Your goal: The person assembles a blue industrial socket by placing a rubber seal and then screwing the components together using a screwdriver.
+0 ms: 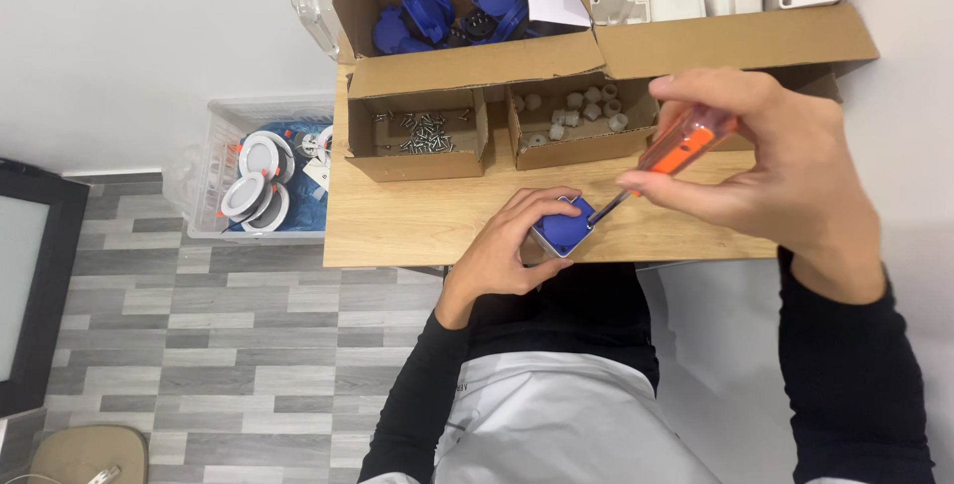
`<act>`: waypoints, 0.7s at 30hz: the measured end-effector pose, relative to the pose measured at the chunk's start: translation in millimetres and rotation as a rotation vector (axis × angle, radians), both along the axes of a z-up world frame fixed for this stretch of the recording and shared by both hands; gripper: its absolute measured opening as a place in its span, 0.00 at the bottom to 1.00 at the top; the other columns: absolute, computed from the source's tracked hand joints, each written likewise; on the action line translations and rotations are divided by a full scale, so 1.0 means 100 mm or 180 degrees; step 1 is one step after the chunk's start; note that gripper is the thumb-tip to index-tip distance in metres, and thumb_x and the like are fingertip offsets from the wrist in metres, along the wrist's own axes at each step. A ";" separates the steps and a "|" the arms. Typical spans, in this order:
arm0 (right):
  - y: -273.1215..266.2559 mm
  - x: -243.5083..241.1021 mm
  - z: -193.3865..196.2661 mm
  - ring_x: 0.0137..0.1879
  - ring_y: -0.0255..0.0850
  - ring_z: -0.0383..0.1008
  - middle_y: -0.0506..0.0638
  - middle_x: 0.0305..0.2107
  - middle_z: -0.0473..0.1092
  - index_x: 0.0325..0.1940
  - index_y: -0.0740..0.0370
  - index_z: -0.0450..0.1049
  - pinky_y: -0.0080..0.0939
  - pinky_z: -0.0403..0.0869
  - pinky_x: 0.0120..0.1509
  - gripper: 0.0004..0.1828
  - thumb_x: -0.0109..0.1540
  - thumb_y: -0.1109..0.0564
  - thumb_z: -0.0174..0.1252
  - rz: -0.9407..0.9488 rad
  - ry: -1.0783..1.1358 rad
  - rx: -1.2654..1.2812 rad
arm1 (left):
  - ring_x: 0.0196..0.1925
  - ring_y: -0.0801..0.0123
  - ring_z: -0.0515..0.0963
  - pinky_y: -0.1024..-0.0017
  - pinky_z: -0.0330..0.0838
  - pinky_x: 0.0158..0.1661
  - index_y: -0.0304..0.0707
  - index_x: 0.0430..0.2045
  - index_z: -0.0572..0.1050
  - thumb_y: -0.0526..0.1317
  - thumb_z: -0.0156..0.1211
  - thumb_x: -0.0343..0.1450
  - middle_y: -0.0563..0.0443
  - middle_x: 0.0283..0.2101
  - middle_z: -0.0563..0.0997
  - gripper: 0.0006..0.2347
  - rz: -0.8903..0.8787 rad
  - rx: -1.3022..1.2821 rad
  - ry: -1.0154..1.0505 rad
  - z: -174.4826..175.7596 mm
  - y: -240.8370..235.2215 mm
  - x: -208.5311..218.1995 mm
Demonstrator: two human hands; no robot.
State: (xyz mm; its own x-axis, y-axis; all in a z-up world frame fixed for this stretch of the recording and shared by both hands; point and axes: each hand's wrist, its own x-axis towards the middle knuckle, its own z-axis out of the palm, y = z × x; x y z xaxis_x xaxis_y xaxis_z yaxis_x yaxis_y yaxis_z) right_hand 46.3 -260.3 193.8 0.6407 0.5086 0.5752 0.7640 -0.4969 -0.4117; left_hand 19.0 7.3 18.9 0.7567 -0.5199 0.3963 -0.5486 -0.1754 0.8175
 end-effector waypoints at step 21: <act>0.02 -0.10 0.43 0.56 0.41 0.86 0.56 0.48 0.83 0.74 0.68 0.66 0.39 0.82 0.68 0.37 0.63 0.65 0.73 0.0406 0.0556 -0.0315 | 0.73 0.53 0.75 0.57 0.67 0.72 0.49 0.63 0.71 0.37 0.75 0.69 0.48 0.72 0.75 0.26 0.0029 0.0058 0.0048 0.03 0.00 -0.01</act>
